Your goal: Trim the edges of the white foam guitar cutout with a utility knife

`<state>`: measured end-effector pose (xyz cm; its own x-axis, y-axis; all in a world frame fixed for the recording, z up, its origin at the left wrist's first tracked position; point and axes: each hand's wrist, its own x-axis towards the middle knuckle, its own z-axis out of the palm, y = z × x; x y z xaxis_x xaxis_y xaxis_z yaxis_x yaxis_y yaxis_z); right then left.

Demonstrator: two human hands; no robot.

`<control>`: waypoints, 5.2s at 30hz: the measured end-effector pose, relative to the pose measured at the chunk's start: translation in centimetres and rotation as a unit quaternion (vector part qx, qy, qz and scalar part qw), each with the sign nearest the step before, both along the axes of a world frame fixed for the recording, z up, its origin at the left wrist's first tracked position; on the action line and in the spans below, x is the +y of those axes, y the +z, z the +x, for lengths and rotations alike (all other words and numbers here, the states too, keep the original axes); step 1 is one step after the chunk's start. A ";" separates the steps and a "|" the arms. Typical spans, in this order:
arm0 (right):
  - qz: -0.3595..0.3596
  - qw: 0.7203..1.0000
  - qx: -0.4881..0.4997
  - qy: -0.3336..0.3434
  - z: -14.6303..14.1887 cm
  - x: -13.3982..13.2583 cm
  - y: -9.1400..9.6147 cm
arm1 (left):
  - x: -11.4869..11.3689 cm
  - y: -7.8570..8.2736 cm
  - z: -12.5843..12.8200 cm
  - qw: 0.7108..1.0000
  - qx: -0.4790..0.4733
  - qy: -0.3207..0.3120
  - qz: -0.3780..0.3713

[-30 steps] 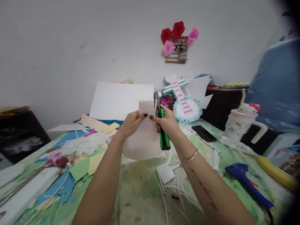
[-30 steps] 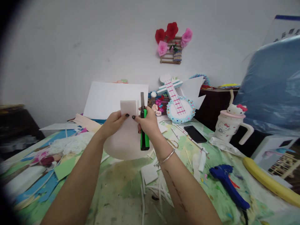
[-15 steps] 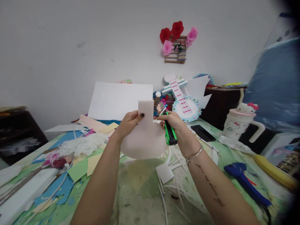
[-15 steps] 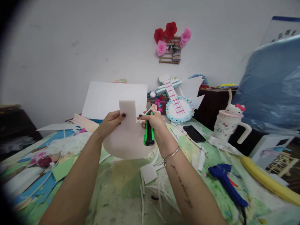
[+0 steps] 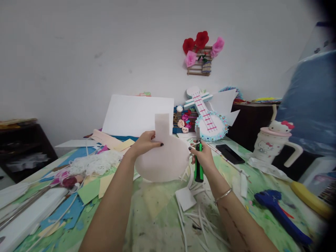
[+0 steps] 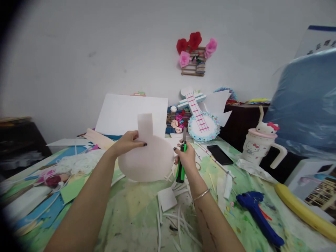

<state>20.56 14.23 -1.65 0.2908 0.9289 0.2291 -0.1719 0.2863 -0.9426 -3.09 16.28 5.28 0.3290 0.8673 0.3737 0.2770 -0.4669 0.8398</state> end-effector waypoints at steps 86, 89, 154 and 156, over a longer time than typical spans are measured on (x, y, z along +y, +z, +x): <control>0.305 0.875 -0.354 -0.123 -1.1 -3.2 -2.0 | -1.4 -7.7 4.9 0.781 -0.568 0.078 -0.250; 0.311 0.881 -0.335 -0.124 -1.1 -3.3 -1.9 | -1.5 -7.7 4.8 0.794 -0.552 0.073 -0.246; 0.285 0.711 -0.641 -0.051 -2.9 -16.8 3.1 | -5.3 -3.1 4.9 0.961 -0.221 0.088 0.143; 0.281 0.710 -0.644 -0.051 -2.8 -16.8 3.1 | -5.4 -3.0 4.7 0.961 -0.229 0.071 0.135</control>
